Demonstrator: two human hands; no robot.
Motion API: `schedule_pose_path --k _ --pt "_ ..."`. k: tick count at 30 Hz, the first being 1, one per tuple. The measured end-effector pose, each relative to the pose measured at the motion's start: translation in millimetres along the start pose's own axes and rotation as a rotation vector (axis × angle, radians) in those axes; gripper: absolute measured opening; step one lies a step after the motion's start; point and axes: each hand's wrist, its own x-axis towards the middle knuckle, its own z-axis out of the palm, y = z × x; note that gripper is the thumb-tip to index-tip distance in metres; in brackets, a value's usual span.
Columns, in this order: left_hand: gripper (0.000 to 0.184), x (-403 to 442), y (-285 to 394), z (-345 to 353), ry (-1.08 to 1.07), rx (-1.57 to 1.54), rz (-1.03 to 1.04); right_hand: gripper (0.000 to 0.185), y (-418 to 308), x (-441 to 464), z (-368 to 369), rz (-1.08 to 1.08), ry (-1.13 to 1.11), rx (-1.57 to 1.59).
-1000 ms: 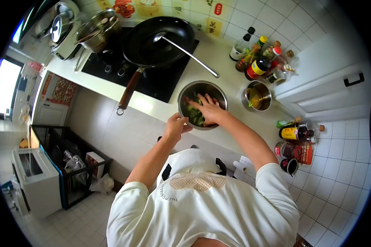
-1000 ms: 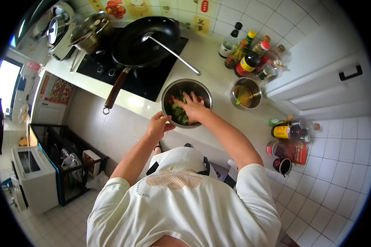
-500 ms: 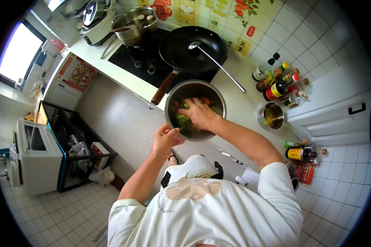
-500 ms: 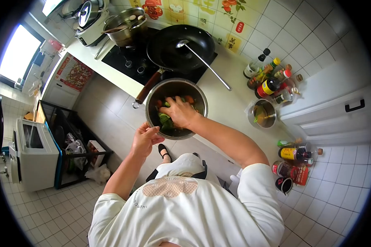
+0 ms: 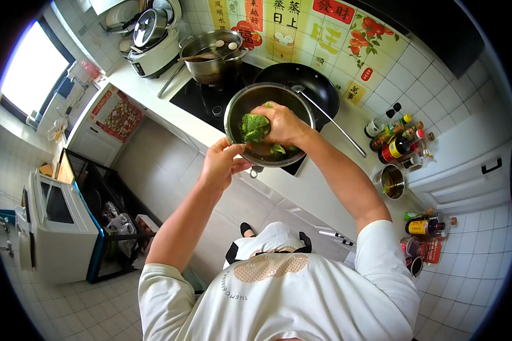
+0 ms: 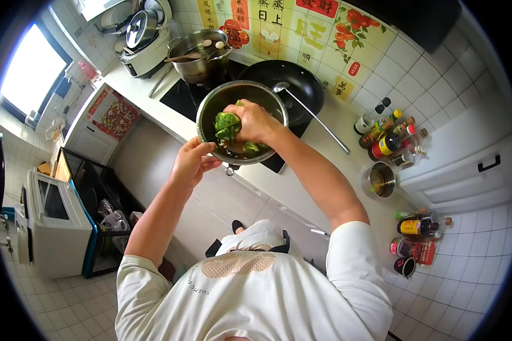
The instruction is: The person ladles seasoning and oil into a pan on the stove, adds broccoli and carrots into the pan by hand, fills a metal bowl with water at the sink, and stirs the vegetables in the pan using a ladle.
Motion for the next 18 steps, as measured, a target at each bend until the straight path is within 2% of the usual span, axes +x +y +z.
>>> schedule_pose_path --k 3,5,7,9,11,13,15,18 --pt "0.010 20 11 -16 -0.016 -0.006 0.011 0.054 8 23 10 0.061 0.004 0.011" --pt "0.009 31 14 -25 -0.034 -0.019 -0.019 0.053 21 35 20 -0.057 0.115 0.060" --pt "0.009 39 17 -29 -0.032 -0.007 -0.043 0.053 20 41 20 -0.019 0.120 0.024" --pt "0.009 47 19 -32 -0.022 -0.004 -0.053 0.053 19 47 15 0.083 0.075 0.127" --pt "0.008 59 19 -35 -0.013 0.019 -0.069 0.054 27 58 13 0.059 0.098 0.117" --pt "0.007 63 14 -36 -0.008 -0.015 -0.073 0.054 36 63 17 0.140 0.041 0.101" --pt "0.006 71 16 -33 0.020 -0.008 -0.065 0.055 43 73 14 0.101 0.059 0.104" --pt "0.006 73 15 -28 0.053 -0.021 -0.068 0.051 48 79 15 0.207 0.025 0.290"
